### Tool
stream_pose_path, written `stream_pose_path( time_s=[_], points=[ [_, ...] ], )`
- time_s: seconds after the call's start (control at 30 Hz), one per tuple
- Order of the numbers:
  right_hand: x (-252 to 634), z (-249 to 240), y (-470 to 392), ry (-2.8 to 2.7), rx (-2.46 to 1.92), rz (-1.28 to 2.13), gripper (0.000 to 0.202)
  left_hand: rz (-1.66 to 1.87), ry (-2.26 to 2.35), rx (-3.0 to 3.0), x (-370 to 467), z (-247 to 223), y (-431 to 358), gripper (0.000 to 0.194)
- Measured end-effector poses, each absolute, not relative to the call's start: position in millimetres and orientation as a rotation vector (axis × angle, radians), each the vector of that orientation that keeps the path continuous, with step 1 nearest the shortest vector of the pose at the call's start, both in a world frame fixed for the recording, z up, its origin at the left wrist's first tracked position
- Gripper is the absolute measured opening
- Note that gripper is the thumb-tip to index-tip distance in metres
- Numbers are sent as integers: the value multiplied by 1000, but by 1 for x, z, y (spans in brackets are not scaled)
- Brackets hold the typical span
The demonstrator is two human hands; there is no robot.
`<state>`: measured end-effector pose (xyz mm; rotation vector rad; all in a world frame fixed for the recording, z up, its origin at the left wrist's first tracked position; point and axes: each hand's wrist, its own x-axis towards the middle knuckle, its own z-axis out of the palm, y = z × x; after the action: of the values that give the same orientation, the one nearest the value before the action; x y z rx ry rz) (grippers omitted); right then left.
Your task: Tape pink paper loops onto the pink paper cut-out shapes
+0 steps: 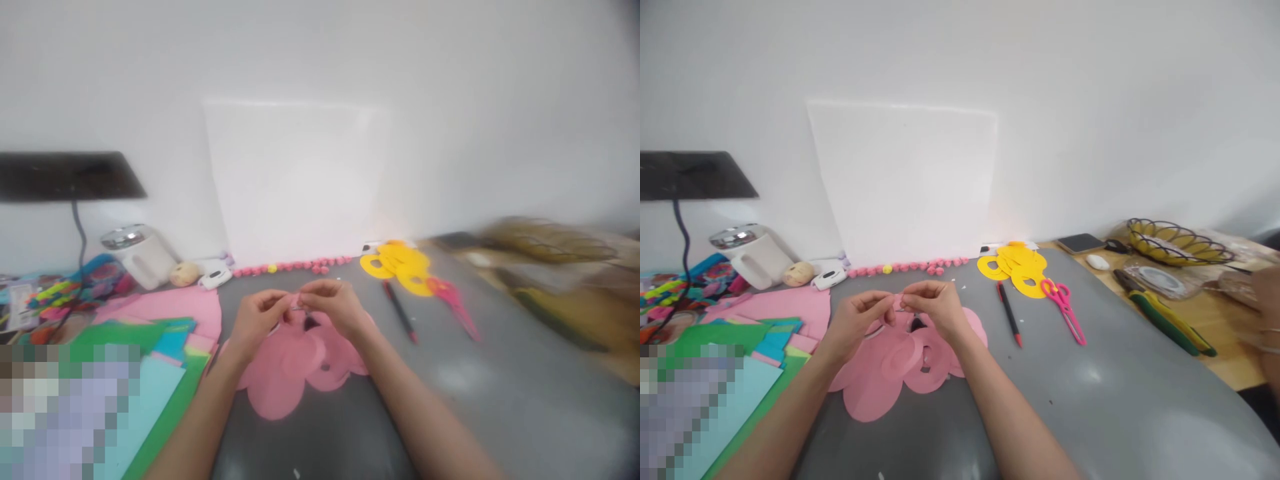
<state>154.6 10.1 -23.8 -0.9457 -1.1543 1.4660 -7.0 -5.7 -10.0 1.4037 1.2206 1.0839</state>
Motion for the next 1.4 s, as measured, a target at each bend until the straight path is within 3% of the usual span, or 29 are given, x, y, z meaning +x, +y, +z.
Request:
stream_pose_path(
  time_s=[1.4],
  points=[
    [157,-33,18,-939,-859,1567,21,1134,1025,1363,-16,-13,-4,18]
  ],
)
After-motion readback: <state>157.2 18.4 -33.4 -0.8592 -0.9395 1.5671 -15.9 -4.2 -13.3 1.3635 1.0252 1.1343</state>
